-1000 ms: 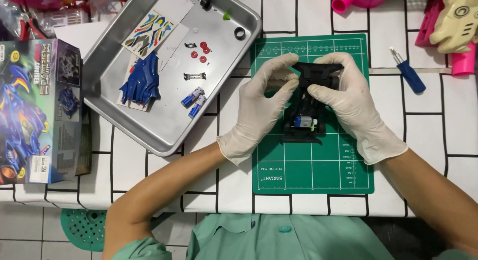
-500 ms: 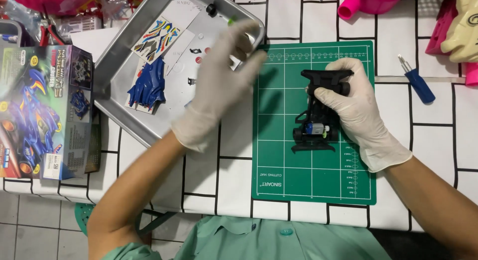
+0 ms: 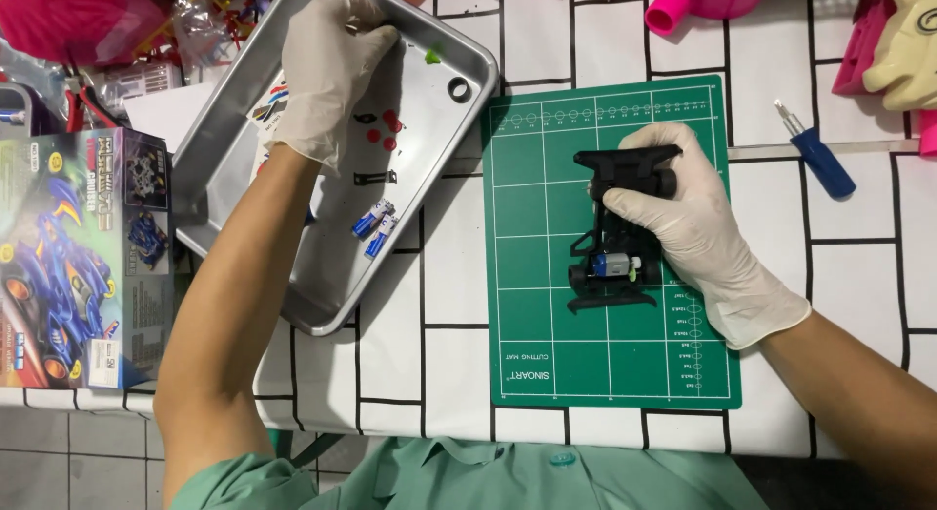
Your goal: Assembling a toy car chassis by installing the gear shaft, motor, and batteries.
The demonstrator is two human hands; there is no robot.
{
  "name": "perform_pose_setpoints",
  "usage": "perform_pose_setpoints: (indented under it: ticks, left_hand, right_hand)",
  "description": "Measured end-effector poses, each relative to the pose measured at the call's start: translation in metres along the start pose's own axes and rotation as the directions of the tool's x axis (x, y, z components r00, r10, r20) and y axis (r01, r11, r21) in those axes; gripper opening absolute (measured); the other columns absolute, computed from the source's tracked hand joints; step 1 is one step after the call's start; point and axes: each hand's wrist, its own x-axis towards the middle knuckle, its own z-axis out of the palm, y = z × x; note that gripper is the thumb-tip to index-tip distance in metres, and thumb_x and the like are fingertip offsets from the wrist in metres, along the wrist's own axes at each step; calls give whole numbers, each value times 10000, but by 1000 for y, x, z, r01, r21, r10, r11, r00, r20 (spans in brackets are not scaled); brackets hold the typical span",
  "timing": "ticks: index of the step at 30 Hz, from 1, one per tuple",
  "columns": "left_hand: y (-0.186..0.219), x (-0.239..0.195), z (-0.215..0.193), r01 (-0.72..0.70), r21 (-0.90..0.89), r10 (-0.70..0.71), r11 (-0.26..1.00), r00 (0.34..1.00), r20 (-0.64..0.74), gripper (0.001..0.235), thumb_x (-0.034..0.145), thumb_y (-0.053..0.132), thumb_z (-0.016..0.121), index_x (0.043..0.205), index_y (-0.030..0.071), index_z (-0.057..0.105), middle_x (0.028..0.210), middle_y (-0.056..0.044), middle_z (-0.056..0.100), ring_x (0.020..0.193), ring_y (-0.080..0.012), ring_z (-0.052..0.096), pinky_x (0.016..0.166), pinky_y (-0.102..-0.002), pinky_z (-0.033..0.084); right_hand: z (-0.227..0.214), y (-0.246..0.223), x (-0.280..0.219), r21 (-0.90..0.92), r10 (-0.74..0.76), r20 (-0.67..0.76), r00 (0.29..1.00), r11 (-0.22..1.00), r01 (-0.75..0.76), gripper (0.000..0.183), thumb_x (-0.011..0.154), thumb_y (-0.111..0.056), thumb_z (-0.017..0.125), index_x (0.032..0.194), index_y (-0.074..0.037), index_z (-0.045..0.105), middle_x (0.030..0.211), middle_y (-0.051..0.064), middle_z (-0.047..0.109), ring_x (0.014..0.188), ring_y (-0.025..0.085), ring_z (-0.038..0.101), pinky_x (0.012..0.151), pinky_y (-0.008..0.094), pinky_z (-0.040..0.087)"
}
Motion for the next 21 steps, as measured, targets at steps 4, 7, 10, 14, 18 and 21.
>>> perform_pose_setpoints:
  ticks: [4, 7, 10, 14, 18, 21]
  left_hand:
    - [10, -9, -8, -226, -30, 223, 974, 972, -72, 100, 889, 170, 841, 981, 186, 806, 942, 3, 805, 773, -139, 738, 732, -334, 589]
    - [76, -57, -36, -249, -395, 269, 884, 963, -5, 130, 940, -2, 723, 1026, 95, 716, 977, -69, 798, 833, -139, 758, 817, -281, 617]
    - [120, -113, -36, -13, -749, 208, 662, 964, 168, 202, 932, -98, 648, 1056, 59, 674, 1033, -70, 767, 956, -124, 757, 913, -225, 633]
    - [140, -168, -16, 252, -836, 209, 487, 896, 392, 270, 897, -138, 653, 1105, 28, 607, 1176, -141, 655, 813, -166, 736, 661, -221, 707]
    - [139, -182, 16, 359, -827, 57, 434, 905, 422, 262, 822, -25, 726, 1032, 90, 622, 915, -11, 639, 731, -50, 569, 707, -178, 534]
    - [134, -182, 26, 235, -863, 172, 448, 924, 341, 211, 871, 90, 761, 1066, 77, 681, 1093, -46, 706, 873, -87, 668, 879, -212, 595]
  right_hand:
    - [0, -2, -1, 15, -17, 9, 1000, 1000, 17, 440, 853, 16, 693, 1212, -112, 473, 1058, 172, 624, 876, 265, 715, 724, 366, 653]
    - [1, -2, 0, 31, -22, -1, 1000, 999, 22, 443, 856, 17, 677, 1222, -106, 460, 1067, 189, 614, 854, 280, 709, 709, 385, 657]
    - [3, 1, 1, 26, -36, -14, 999, 999, 36, 443, 852, 2, 681, 1220, -111, 461, 1086, 190, 624, 890, 279, 720, 718, 377, 658]
    - [4, 4, 4, 3, -96, -21, 995, 995, 96, 442, 837, -39, 690, 1207, -98, 456, 1084, 143, 578, 868, 253, 696, 674, 352, 640]
    - [6, 2, -3, -35, -126, 10, 992, 991, 126, 451, 846, -72, 712, 1214, -104, 453, 1090, 154, 609, 931, 267, 732, 747, 339, 639]
    - [4, 3, -3, -69, -122, 8, 992, 990, 122, 448, 837, -73, 706, 1208, -106, 458, 1111, 118, 563, 930, 251, 711, 756, 328, 623]
